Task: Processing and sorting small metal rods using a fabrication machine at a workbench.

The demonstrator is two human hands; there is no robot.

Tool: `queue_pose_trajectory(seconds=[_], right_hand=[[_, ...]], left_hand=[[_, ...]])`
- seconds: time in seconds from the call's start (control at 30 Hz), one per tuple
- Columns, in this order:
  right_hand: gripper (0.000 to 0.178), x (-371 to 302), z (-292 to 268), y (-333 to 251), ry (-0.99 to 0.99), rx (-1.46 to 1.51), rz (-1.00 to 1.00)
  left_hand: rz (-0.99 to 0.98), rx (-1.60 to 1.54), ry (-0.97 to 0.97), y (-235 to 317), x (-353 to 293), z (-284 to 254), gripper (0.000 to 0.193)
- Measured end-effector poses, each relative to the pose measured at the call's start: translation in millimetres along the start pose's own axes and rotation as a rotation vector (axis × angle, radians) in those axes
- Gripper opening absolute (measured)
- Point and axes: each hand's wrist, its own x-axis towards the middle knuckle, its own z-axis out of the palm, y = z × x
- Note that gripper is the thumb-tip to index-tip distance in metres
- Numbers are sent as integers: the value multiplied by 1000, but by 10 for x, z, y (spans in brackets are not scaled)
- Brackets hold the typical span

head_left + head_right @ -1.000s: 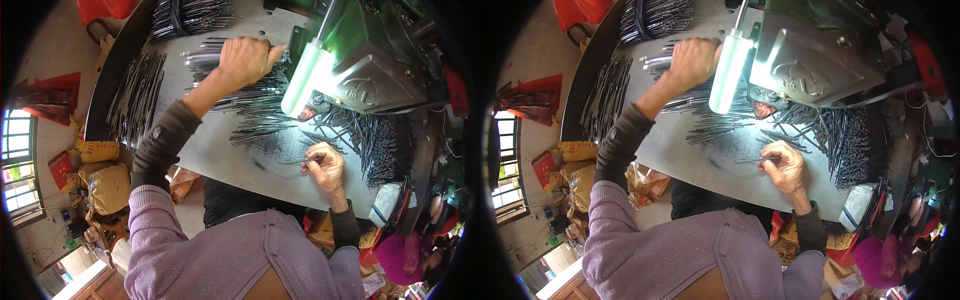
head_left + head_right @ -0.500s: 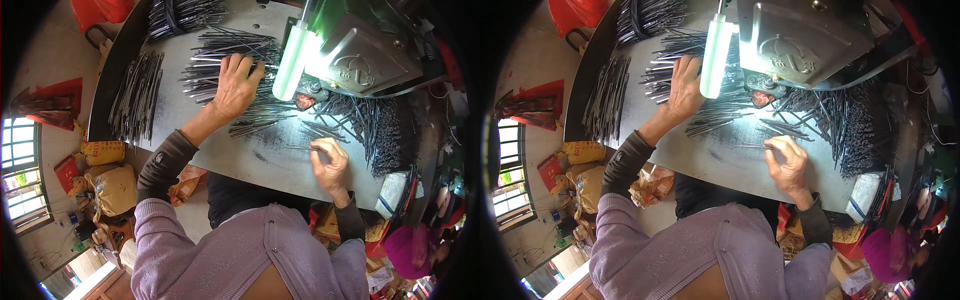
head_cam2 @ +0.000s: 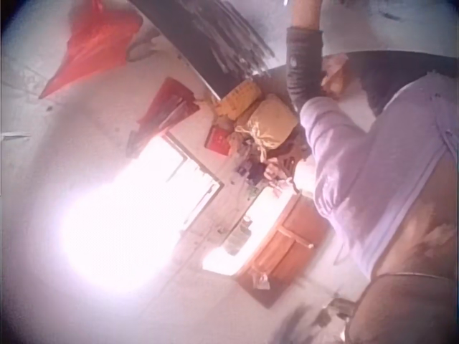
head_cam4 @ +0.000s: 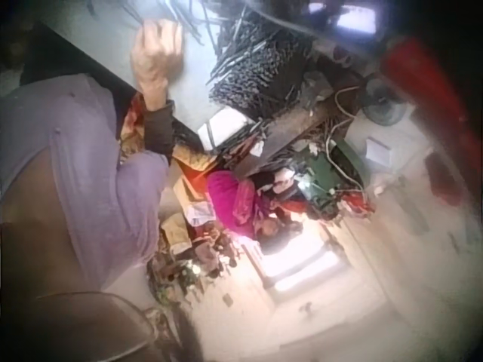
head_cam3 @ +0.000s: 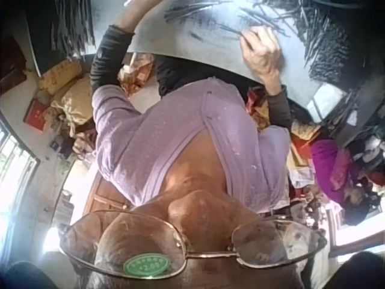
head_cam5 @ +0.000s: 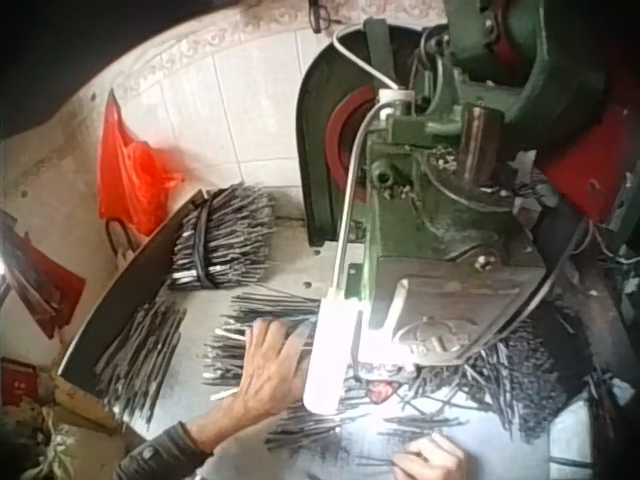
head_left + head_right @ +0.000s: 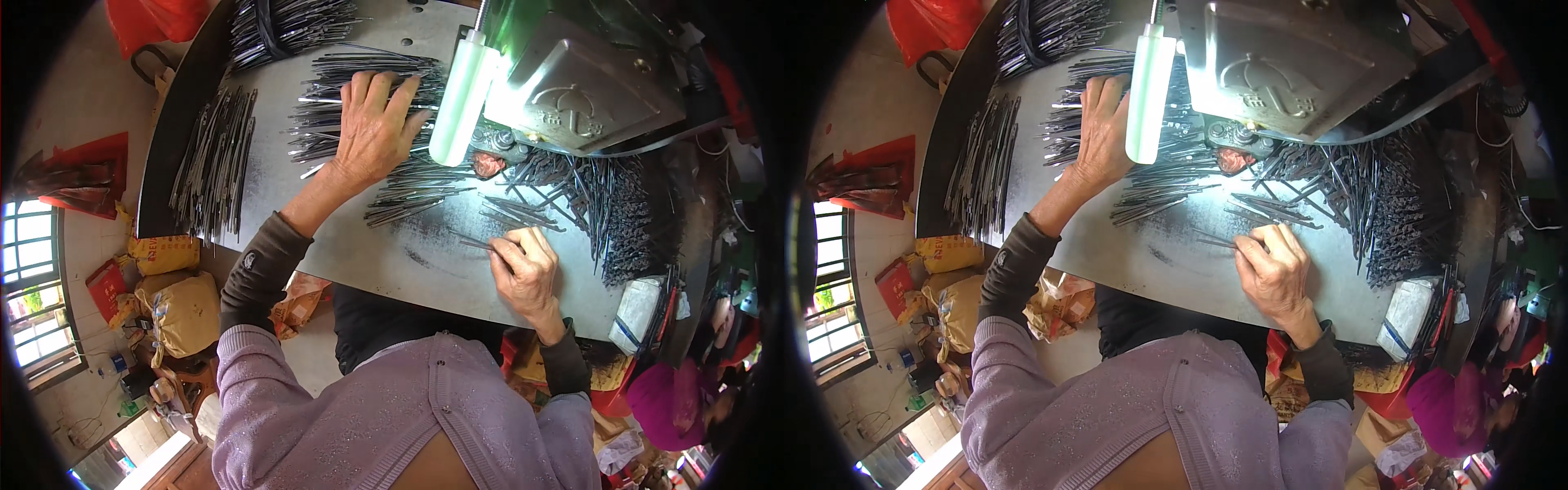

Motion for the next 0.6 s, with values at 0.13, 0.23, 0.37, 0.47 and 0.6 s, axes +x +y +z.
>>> queue_pose_trajectory(seconds=[0.13,0.23,0.37,0.47,0.6], right_hand=[[17,2,16,-5,-2,23,0],[18,-15,17,8,1,25,6],[18,-12,6,-3,-15,28,20],[18,1,8,15,-13,35,22],[20,2,4,31,12,71,20]], left_hand=[[-25,33,-66,-253,263,116,37],[-184,-71,-310,-358,412,246,26],[-227,-184,-226,-411,395,320,15],[-205,-310,43,-405,505,301,13],[-324,-472,386,-319,800,164,11]])
